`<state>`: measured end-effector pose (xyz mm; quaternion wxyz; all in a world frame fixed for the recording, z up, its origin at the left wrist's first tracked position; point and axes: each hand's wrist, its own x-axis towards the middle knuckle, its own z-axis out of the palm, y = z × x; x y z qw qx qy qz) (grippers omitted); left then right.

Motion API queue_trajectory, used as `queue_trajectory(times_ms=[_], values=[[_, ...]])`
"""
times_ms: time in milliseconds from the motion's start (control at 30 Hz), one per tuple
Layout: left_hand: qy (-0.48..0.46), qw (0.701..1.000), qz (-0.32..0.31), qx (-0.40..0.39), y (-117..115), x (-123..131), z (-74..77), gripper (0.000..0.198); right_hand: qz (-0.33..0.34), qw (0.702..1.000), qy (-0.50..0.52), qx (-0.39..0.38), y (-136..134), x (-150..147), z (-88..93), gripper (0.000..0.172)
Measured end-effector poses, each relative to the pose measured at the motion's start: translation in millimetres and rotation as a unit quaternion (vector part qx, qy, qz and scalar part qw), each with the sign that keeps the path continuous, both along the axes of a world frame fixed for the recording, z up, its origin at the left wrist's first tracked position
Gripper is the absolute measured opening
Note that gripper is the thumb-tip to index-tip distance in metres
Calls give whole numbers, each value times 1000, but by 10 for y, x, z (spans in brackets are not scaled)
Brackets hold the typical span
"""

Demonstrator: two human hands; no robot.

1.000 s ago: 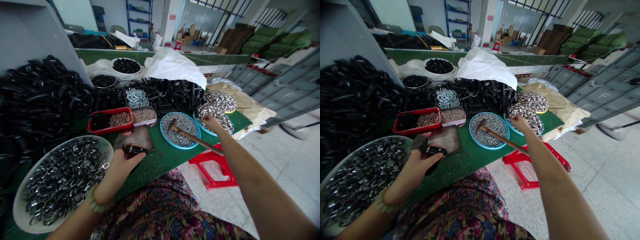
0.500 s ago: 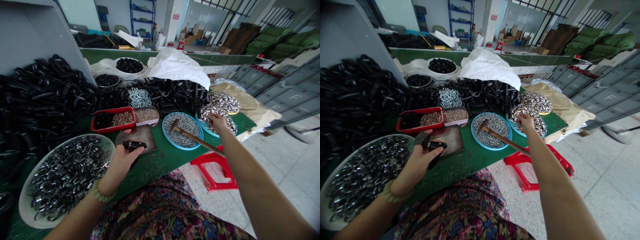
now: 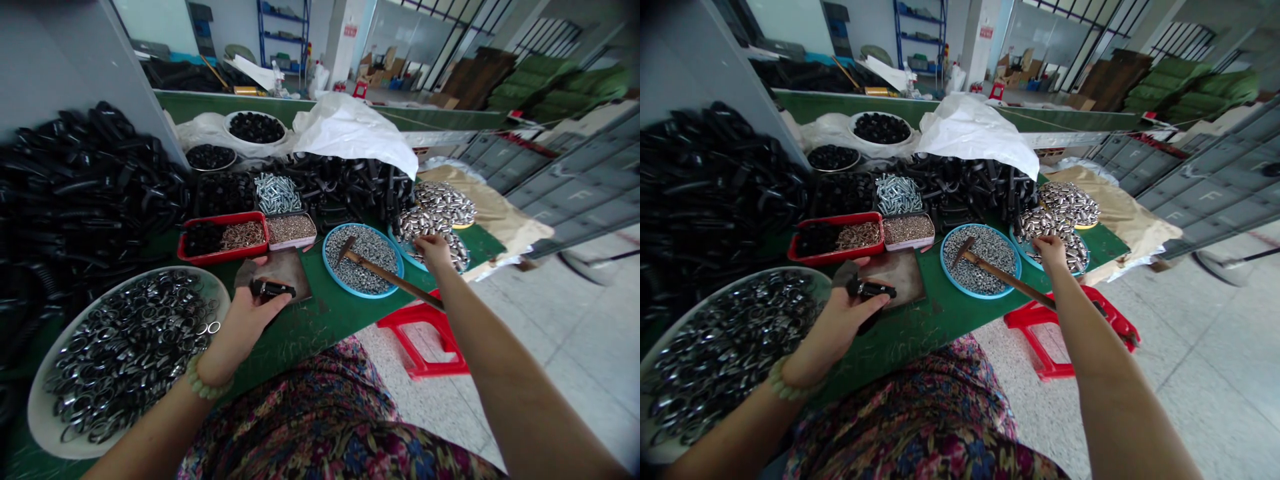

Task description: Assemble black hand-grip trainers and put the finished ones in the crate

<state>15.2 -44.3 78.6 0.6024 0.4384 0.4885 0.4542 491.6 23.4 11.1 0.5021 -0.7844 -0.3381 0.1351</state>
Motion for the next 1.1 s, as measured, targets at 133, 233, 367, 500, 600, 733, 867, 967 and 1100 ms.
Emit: queue_trajectory(times_ms=[133, 233, 367, 500, 600, 733, 867, 967, 1100], values=[[5, 1000, -4, 24, 1, -11, -25, 74, -43, 997, -60, 5, -41, -14, 19, 26], [10, 999, -6, 31, -5, -15, -48, 72, -73, 994, -74, 33, -30, -41, 47, 26], [12, 999, -28, 43, -11, -5, -32, 69, -95, 991, -36, 86, 77, -202, 62, 22], [64, 992, -37, 99, 16, 3, -26, 68, -90, 985, 17, 149, 221, -427, 119, 20], [105, 984, -20, 141, 50, -12, -72, 71, -81, 977, 60, 186, 297, -557, 249, 25], [148, 975, -20, 164, 67, -36, -110, 71, 10, 972, 122, 203, 222, -1013, 455, 26], [189, 960, -35, 204, 61, -11, -66, 65, 291, 931, 182, 125, -194, -2031, 605, 24], [221, 941, -55, 249, 72, 10, -34, 54, 486, 847, 207, 56, -510, -2734, 713, 21], [244, 929, -47, 273, 94, -14, -35, 53, 516, 824, 231, 26, -610, -3080, 734, 19]])
